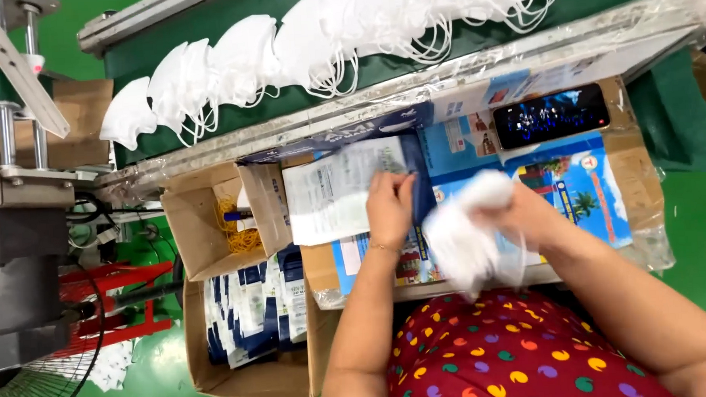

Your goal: Packing face masks from a conveyor belt into individual plastic bags and then into larger boxes.

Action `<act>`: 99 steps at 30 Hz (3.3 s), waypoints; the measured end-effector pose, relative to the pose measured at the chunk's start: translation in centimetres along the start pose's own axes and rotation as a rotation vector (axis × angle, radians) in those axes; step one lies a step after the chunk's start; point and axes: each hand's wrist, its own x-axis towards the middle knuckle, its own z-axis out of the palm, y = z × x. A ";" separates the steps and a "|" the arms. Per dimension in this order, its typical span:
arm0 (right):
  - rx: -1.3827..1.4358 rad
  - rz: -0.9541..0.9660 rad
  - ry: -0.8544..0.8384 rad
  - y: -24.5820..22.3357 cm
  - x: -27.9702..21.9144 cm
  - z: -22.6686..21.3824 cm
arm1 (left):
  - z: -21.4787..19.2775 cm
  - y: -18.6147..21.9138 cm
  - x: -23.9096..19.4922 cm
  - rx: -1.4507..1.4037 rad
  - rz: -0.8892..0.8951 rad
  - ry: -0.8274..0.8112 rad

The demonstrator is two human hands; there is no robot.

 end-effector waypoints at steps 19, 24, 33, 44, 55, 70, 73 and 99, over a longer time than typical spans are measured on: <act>-0.331 0.052 0.014 -2.2 1.4 0.3 | -3.8 7.5 0.1 -0.747 0.210 -0.378; -0.559 0.009 0.141 -6.5 0.2 2.2 | -1.2 1.2 1.9 -0.652 0.082 -0.506; -1.079 0.168 -0.103 -1.8 0.9 -0.4 | -4.7 7.1 1.0 -0.172 0.731 -0.451; -0.634 -0.164 0.121 -4.8 -0.5 -0.8 | -5.0 11.1 -0.1 0.030 0.784 -0.317; -0.551 -0.073 0.015 -3.1 -1.0 -9.1 | -3.2 13.8 5.3 -0.026 0.730 -0.390; 0.378 -0.173 0.347 -4.2 -1.7 -9.2 | 8.9 20.9 22.0 0.885 0.636 0.032; 0.225 -0.239 0.357 -4.7 -2.5 -9.9 | 4.3 22.4 18.3 0.674 0.532 -0.289; -0.503 -0.371 0.196 1.5 -0.1 1.1 | -1.7 7.2 0.0 0.217 0.638 -0.519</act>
